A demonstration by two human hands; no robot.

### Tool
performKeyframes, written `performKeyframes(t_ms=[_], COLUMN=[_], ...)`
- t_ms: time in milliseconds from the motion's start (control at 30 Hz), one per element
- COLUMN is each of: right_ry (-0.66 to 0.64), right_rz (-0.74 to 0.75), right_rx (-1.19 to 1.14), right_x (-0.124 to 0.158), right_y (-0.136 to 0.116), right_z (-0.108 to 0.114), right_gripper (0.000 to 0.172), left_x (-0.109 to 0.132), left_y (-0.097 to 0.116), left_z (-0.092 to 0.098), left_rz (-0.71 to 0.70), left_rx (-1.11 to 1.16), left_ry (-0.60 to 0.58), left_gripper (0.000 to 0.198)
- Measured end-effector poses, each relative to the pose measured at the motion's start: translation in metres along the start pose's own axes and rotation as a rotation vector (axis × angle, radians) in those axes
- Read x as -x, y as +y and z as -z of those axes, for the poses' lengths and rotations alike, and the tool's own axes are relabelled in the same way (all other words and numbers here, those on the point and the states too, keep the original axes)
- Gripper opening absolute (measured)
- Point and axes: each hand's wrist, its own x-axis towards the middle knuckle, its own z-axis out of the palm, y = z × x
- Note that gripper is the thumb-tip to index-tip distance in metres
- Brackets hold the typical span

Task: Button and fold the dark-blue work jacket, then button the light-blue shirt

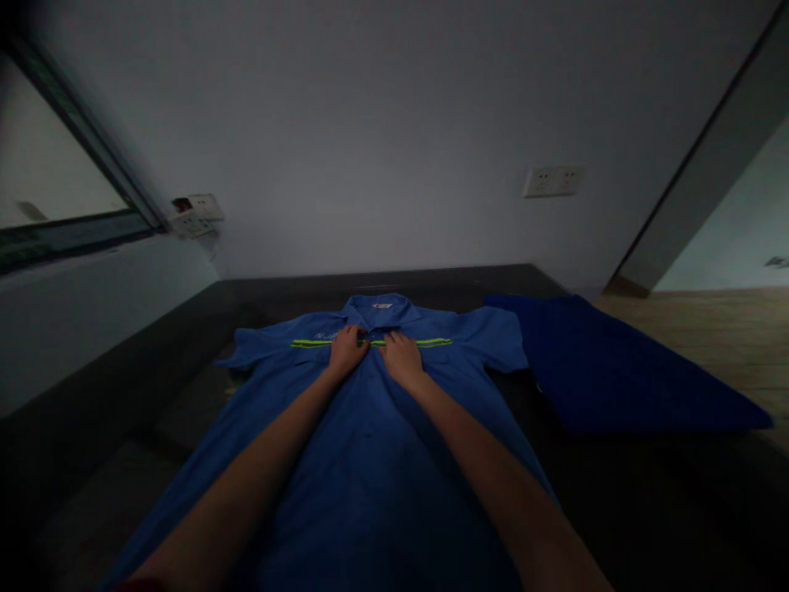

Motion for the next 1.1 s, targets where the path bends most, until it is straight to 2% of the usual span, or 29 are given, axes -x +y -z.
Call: performKeyframes(t_ms=[100, 200, 400, 633, 767, 833, 933, 1033, 1100], right_ry=[-0.032, -0.072, -0.094, -0.079, -0.055, -0.008, 0.085, 0.104, 0.051], right_rz=[-0.077, -0.125, -0.083, -0.059, -0.038, -0.014, 0.06, 0.129, 0.147], right_rx=[0.036, 0.059, 0.06, 0.074, 0.076, 0.068, 0.024, -0.064, -0.13], right_x=[0.018, 0.029, 0.034, 0.035, 0.038, 0.04, 0.042, 0.046, 0.048], right_y=[0.016, 0.032, 0.047, 0.051, 0.052, 0.05, 0.04, 0.015, -0.009], right_z=[0.011, 0.014, 0.006, 0.002, 0.005, 0.01, 0.022, 0.035, 0.039], right_gripper=[0.044, 0.052, 0.056, 0.055, 0.054, 0.049, 0.034, 0.021, 0.016], left_x=[0.007, 0.023, 0.062, 0.066, 0.067, 0.069, 0.072, 0.076, 0.078], left_y=[0.002, -0.006, -0.035, -0.044, -0.045, -0.042, -0.032, -0.018, -0.01], left_z=[0.009, 0.017, 0.023, 0.022, 0.027, 0.032, 0.041, 0.044, 0.041], left_rz=[-0.007, -0.067, -0.113, -0.147, -0.194, -0.231, -0.307, -0.335, -0.323], left_rx=[0.037, 0.04, -0.018, -0.046, -0.051, -0.052, -0.03, 0.092, 0.183], left_ry=[0.02, 0.007, -0.141, -0.194, -0.159, -0.097, -0.019, -0.072, -0.136], left_gripper=[0.026, 0.027, 0.04, 0.046, 0.046, 0.044, 0.033, 0.023, 0.018])
